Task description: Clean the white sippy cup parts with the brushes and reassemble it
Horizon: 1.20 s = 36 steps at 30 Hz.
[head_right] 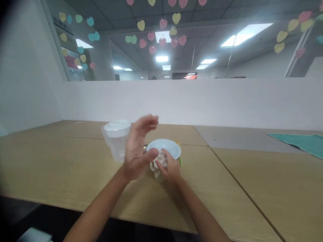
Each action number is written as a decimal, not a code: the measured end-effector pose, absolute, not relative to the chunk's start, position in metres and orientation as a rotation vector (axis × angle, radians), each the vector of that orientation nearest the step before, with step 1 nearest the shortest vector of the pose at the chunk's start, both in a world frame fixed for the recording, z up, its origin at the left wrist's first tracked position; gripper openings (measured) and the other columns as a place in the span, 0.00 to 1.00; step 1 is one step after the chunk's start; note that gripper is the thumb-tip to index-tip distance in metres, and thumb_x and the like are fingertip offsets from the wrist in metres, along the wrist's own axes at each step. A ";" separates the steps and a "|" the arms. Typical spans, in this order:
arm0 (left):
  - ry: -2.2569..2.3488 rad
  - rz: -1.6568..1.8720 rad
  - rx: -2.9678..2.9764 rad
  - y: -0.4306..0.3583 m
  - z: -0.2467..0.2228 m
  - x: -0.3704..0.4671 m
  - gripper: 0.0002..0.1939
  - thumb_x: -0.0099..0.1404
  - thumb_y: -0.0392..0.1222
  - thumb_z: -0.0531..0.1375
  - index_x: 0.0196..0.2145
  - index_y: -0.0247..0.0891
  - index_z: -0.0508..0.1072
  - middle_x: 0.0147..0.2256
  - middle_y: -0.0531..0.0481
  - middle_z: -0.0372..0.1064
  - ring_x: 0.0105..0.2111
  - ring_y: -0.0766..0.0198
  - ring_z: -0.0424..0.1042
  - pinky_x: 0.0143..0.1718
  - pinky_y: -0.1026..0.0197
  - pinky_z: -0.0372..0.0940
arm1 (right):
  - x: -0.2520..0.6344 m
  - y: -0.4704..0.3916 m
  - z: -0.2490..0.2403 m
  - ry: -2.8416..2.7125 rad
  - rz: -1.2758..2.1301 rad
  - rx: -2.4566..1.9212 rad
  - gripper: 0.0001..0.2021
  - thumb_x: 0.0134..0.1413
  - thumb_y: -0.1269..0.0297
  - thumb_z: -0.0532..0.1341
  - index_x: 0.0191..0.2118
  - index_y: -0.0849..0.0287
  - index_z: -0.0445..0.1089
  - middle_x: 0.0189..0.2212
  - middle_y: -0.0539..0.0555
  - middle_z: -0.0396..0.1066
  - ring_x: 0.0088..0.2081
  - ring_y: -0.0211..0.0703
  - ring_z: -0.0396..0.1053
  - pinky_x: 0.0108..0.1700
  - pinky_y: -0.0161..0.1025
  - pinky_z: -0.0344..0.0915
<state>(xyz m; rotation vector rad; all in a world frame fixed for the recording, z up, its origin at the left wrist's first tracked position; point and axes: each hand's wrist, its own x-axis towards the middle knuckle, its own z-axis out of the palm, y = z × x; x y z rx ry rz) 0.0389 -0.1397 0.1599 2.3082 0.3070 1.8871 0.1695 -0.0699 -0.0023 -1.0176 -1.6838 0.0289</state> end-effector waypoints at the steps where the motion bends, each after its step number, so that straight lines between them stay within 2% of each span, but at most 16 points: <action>1: 0.408 1.876 2.288 -0.121 0.138 0.038 0.29 0.61 0.52 0.57 0.56 0.38 0.58 0.53 0.40 0.62 0.52 0.53 0.65 0.53 0.49 0.62 | 0.170 -0.069 -0.004 -1.709 0.005 -1.015 0.24 0.52 0.54 0.57 0.53 0.58 0.60 0.43 0.58 0.71 0.43 0.48 0.70 0.44 0.43 0.69; 5: 0.781 1.827 2.140 -0.063 0.057 0.035 0.19 0.63 0.47 0.54 0.50 0.37 0.63 0.47 0.42 0.65 0.48 0.57 0.65 0.51 0.52 0.61 | 0.170 -0.063 -0.011 -1.714 -0.068 -1.060 0.25 0.54 0.54 0.54 0.55 0.61 0.57 0.41 0.58 0.71 0.36 0.44 0.71 0.38 0.39 0.70; 10: 0.797 1.788 2.068 -0.039 0.008 0.033 0.19 0.65 0.49 0.49 0.50 0.36 0.61 0.44 0.43 0.66 0.44 0.59 0.66 0.47 0.55 0.62 | 0.171 -0.062 -0.012 -1.710 -0.064 -1.119 0.24 0.54 0.54 0.55 0.54 0.60 0.58 0.42 0.57 0.71 0.33 0.40 0.71 0.35 0.36 0.69; 15: 0.716 1.593 2.365 -0.035 -0.007 0.022 0.28 0.63 0.54 0.51 0.55 0.35 0.57 0.47 0.40 0.65 0.46 0.55 0.66 0.49 0.52 0.61 | 0.172 -0.065 -0.008 -1.683 -0.014 -1.148 0.24 0.52 0.53 0.56 0.53 0.59 0.58 0.42 0.56 0.70 0.33 0.40 0.70 0.35 0.37 0.68; 19: 0.728 1.518 2.568 -0.028 -0.017 0.022 0.47 0.51 0.67 0.56 0.59 0.32 0.52 0.48 0.35 0.65 0.46 0.47 0.67 0.48 0.49 0.61 | 0.172 -0.066 -0.006 -1.599 0.056 -1.167 0.25 0.49 0.51 0.59 0.50 0.59 0.60 0.39 0.55 0.71 0.31 0.38 0.69 0.35 0.37 0.68; 21: 0.772 1.479 2.666 -0.026 -0.021 0.025 0.54 0.47 0.69 0.58 0.60 0.29 0.49 0.50 0.31 0.63 0.48 0.44 0.66 0.49 0.47 0.61 | 0.173 -0.066 -0.006 -1.573 0.071 -1.140 0.25 0.48 0.51 0.60 0.49 0.59 0.60 0.38 0.55 0.70 0.31 0.38 0.69 0.36 0.37 0.69; 25: 0.824 1.436 2.776 -0.026 -0.026 0.031 0.53 0.50 0.65 0.58 0.61 0.27 0.44 0.52 0.30 0.61 0.49 0.47 0.65 0.49 0.47 0.61 | 0.176 -0.066 -0.007 -1.574 0.056 -1.078 0.24 0.47 0.52 0.61 0.47 0.59 0.61 0.38 0.54 0.70 0.34 0.40 0.69 0.38 0.38 0.69; 30: 0.867 1.418 2.759 -0.027 -0.027 0.033 0.51 0.52 0.63 0.58 0.61 0.28 0.43 0.52 0.32 0.61 0.48 0.47 0.65 0.49 0.49 0.62 | 0.180 -0.066 -0.012 -1.621 0.066 -1.024 0.22 0.52 0.54 0.58 0.50 0.59 0.59 0.43 0.57 0.68 0.41 0.43 0.68 0.44 0.41 0.67; 36: 0.886 1.362 2.754 -0.028 -0.026 0.032 0.53 0.50 0.58 0.62 0.62 0.29 0.40 0.55 0.33 0.58 0.50 0.48 0.63 0.51 0.48 0.61 | 0.180 -0.065 -0.015 -1.641 0.072 -1.049 0.23 0.54 0.54 0.56 0.53 0.58 0.57 0.45 0.57 0.68 0.42 0.43 0.68 0.45 0.41 0.66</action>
